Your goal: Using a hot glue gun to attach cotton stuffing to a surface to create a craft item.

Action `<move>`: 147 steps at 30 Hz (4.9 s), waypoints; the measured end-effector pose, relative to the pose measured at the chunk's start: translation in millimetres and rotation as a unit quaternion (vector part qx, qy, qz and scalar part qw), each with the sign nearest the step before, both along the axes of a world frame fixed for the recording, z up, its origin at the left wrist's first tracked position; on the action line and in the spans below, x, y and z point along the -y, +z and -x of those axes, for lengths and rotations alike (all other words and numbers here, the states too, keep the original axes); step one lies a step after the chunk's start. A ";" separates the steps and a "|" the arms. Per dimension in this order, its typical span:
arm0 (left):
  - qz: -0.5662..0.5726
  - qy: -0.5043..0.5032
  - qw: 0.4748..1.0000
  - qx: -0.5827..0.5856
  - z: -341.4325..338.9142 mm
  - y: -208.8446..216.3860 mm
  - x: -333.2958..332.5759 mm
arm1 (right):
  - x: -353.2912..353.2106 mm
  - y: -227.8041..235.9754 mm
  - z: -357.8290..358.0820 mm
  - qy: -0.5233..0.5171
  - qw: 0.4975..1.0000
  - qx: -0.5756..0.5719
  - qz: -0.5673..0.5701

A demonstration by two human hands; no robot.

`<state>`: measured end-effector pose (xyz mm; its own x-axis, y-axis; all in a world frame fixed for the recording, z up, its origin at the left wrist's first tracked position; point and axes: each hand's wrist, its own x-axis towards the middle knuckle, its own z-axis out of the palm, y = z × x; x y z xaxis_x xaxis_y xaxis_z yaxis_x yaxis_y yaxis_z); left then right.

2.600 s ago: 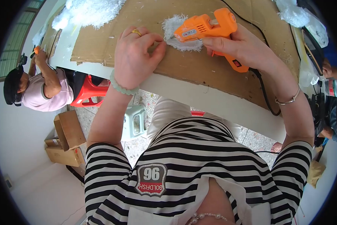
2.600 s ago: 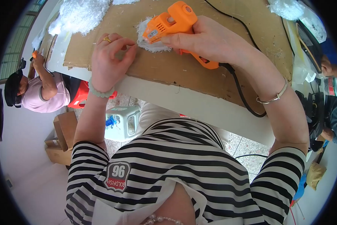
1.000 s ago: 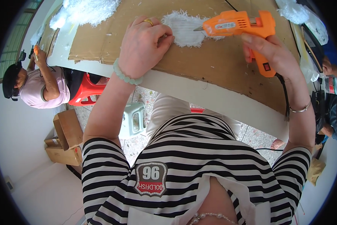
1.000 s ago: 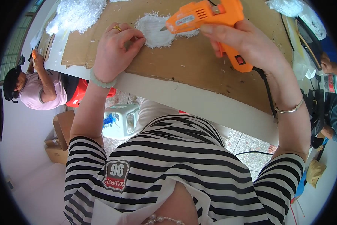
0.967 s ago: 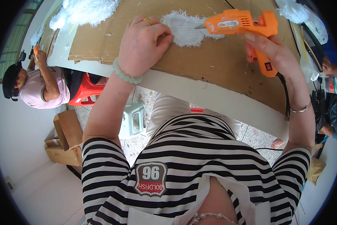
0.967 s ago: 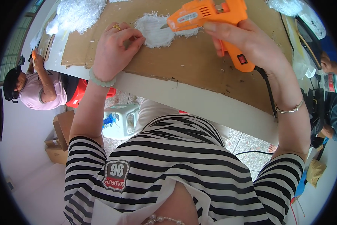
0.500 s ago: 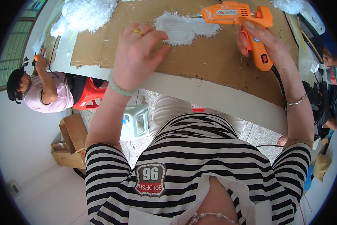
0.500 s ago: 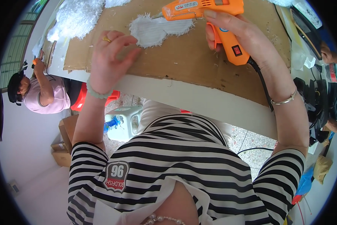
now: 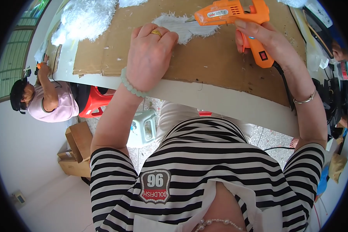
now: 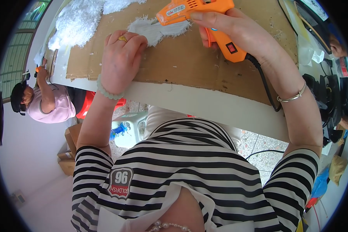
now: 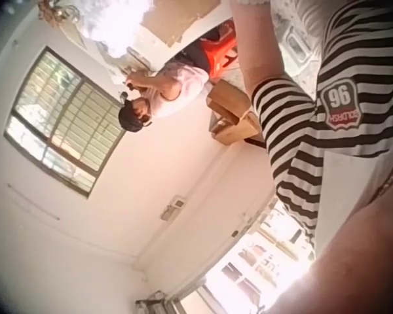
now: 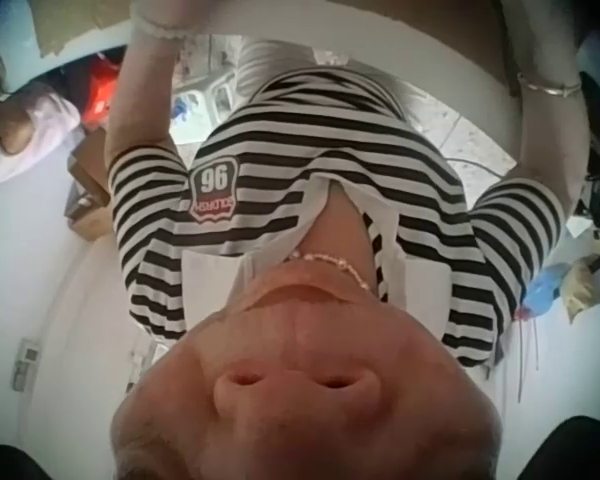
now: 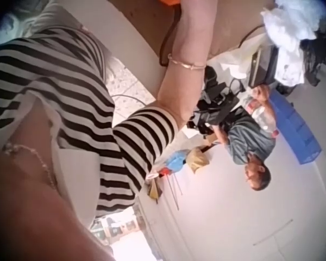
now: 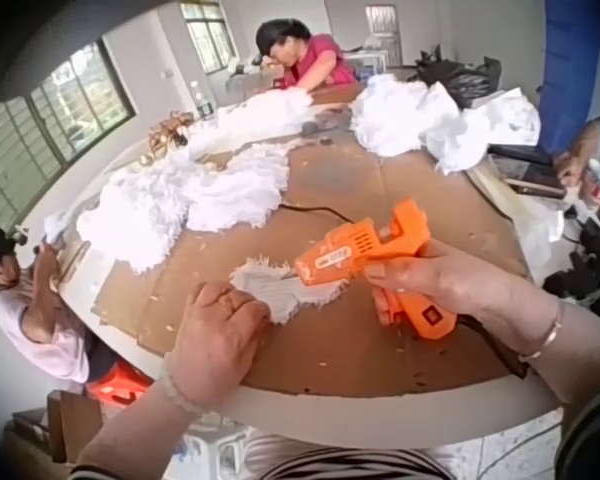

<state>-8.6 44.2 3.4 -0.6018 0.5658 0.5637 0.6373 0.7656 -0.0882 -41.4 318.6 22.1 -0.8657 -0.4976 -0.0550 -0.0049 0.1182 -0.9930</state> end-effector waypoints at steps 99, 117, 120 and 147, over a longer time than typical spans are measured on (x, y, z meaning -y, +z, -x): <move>0.001 0.053 0.993 0.103 48.1 3.9 -16.2 | 1.6 14.8 0.5 -0.039 0.996 0.063 0.056; -0.103 0.064 0.992 0.025 -7.9 14.0 14.5 | -2.2 7.9 -2.8 0.026 0.996 -0.037 0.074; -0.095 0.096 0.990 0.027 -14.6 3.0 12.8 | 5.6 15.7 -4.0 0.028 0.998 -0.021 0.046; 0.025 -0.030 0.998 -0.053 -21.3 1.2 24.9 | 46.4 36.7 57.1 0.244 0.944 -0.033 -0.221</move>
<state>12.7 19.3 4.6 -0.5050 0.6282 0.5920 0.6663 0.7197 -0.1953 -98.5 272.2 58.8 -0.5478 -0.7793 -0.3042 -0.2266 0.4882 -0.8428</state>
